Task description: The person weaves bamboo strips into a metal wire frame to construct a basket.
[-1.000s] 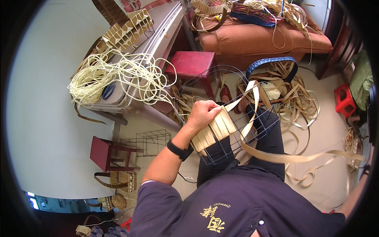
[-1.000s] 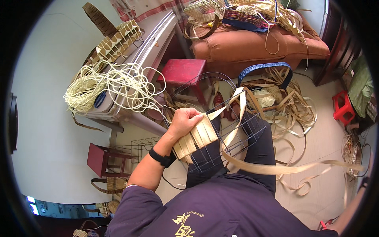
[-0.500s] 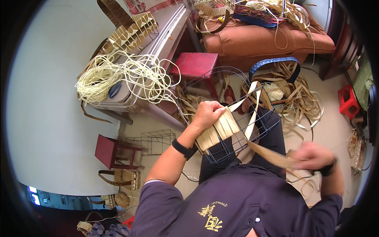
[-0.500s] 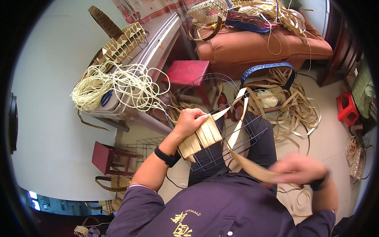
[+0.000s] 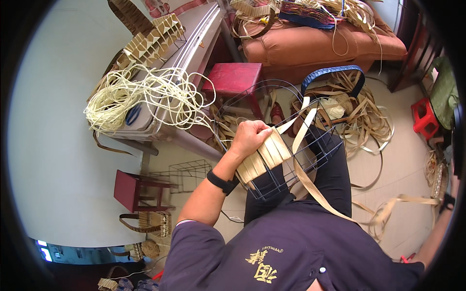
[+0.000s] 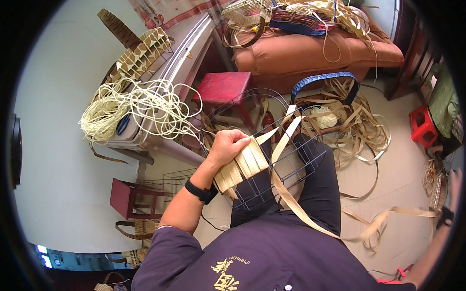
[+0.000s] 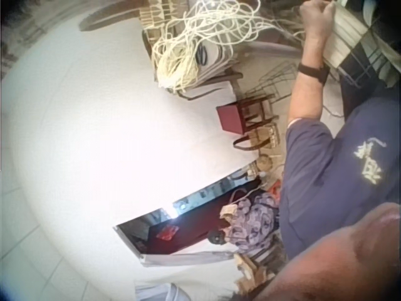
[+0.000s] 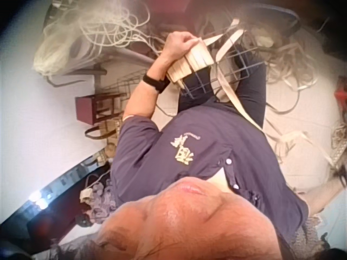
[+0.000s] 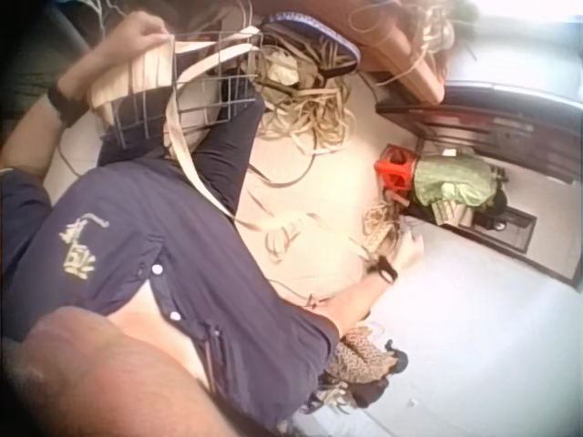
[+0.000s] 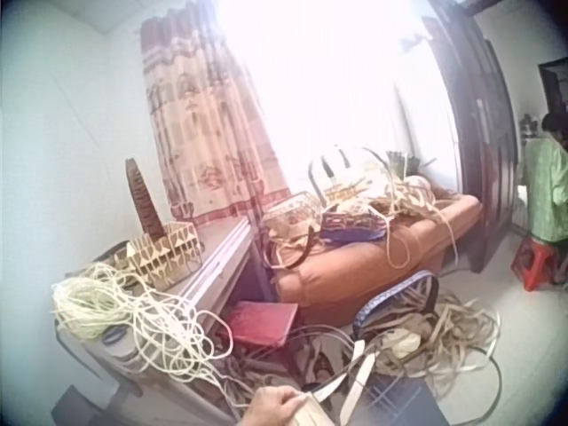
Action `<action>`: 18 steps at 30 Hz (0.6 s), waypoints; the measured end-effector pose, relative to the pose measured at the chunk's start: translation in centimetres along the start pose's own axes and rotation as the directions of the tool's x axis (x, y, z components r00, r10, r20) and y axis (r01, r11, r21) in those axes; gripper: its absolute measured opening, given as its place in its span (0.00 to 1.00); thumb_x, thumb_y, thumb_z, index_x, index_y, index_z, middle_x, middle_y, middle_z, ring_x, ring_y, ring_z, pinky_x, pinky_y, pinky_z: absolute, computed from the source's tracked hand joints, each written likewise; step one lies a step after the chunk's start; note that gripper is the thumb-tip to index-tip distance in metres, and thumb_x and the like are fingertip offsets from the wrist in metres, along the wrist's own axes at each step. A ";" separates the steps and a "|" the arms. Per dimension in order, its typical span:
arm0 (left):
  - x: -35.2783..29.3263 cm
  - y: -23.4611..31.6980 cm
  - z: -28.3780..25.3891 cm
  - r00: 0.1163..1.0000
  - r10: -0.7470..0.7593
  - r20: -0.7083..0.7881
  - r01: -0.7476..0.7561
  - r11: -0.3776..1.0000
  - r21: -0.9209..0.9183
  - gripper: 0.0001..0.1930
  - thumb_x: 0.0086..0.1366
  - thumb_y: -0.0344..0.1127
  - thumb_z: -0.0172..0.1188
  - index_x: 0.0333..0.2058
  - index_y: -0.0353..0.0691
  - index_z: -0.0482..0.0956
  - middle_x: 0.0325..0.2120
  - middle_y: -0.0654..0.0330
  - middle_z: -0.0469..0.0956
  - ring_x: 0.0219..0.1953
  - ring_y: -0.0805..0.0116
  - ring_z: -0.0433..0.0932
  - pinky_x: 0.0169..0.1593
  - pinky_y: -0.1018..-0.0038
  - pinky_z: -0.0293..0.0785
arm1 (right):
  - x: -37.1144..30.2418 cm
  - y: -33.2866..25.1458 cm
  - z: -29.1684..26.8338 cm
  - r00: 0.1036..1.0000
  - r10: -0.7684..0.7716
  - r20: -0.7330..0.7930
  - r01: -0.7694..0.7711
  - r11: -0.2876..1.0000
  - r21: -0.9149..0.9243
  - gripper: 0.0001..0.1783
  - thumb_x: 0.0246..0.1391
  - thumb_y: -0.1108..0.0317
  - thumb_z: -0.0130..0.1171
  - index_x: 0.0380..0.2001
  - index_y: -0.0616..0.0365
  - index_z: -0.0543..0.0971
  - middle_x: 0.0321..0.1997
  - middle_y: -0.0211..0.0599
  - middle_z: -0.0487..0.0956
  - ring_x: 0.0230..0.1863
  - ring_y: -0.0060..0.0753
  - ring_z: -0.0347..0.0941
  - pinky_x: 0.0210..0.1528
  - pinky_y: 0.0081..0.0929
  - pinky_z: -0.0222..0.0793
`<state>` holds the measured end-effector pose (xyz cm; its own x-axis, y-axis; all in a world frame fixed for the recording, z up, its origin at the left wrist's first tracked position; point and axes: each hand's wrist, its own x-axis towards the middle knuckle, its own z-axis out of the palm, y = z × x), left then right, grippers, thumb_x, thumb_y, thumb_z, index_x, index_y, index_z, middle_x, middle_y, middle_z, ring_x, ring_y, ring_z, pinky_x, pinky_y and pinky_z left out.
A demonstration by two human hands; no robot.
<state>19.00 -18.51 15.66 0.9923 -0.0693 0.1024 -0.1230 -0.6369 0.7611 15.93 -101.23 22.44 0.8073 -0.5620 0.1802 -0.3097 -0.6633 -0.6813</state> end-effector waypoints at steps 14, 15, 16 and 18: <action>-0.3 0.6 0.9 1.000 0.029 0.011 -0.029 0.997 0.075 0.14 0.61 0.40 0.66 0.34 0.33 0.86 0.25 0.48 0.83 0.28 0.57 0.84 0.36 0.66 0.77 | -27.3 -30.3 22.2 -0.289 -0.460 0.840 -0.051 0.883 0.466 0.13 0.69 0.62 0.56 0.46 0.60 0.80 0.29 0.26 0.78 0.32 0.16 0.72 0.31 0.26 0.70; -0.9 0.4 0.4 1.000 -0.012 0.008 0.012 0.998 0.056 0.14 0.61 0.40 0.66 0.34 0.34 0.86 0.24 0.49 0.83 0.27 0.59 0.84 0.35 0.67 0.77 | -25.0 -30.9 18.9 -0.279 -0.499 0.821 0.051 0.845 0.532 0.13 0.68 0.62 0.57 0.40 0.61 0.83 0.26 0.32 0.79 0.28 0.19 0.72 0.31 0.28 0.70; -1.1 0.6 0.1 0.999 -0.037 0.009 0.037 0.999 0.031 0.14 0.61 0.41 0.66 0.35 0.34 0.86 0.24 0.49 0.83 0.27 0.60 0.83 0.34 0.68 0.76 | -21.4 -28.9 15.6 -0.265 -0.519 0.812 0.270 0.769 0.580 0.12 0.66 0.64 0.58 0.35 0.62 0.83 0.25 0.37 0.79 0.26 0.24 0.74 0.31 0.29 0.70; -0.9 1.0 0.0 1.000 -0.012 0.009 0.011 0.999 0.043 0.13 0.62 0.40 0.66 0.35 0.34 0.86 0.23 0.50 0.83 0.25 0.64 0.82 0.33 0.69 0.76 | -14.9 -22.0 9.7 -0.003 -0.550 0.835 0.311 0.793 0.524 0.11 0.65 0.65 0.58 0.37 0.62 0.83 0.28 0.37 0.79 0.29 0.26 0.74 0.34 0.29 0.70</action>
<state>17.99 -19.08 16.34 0.9938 -0.0691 0.0872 -0.1110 -0.6699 0.7341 15.57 -73.49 27.87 0.5873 0.7795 -0.2179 0.2685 -0.4416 -0.8561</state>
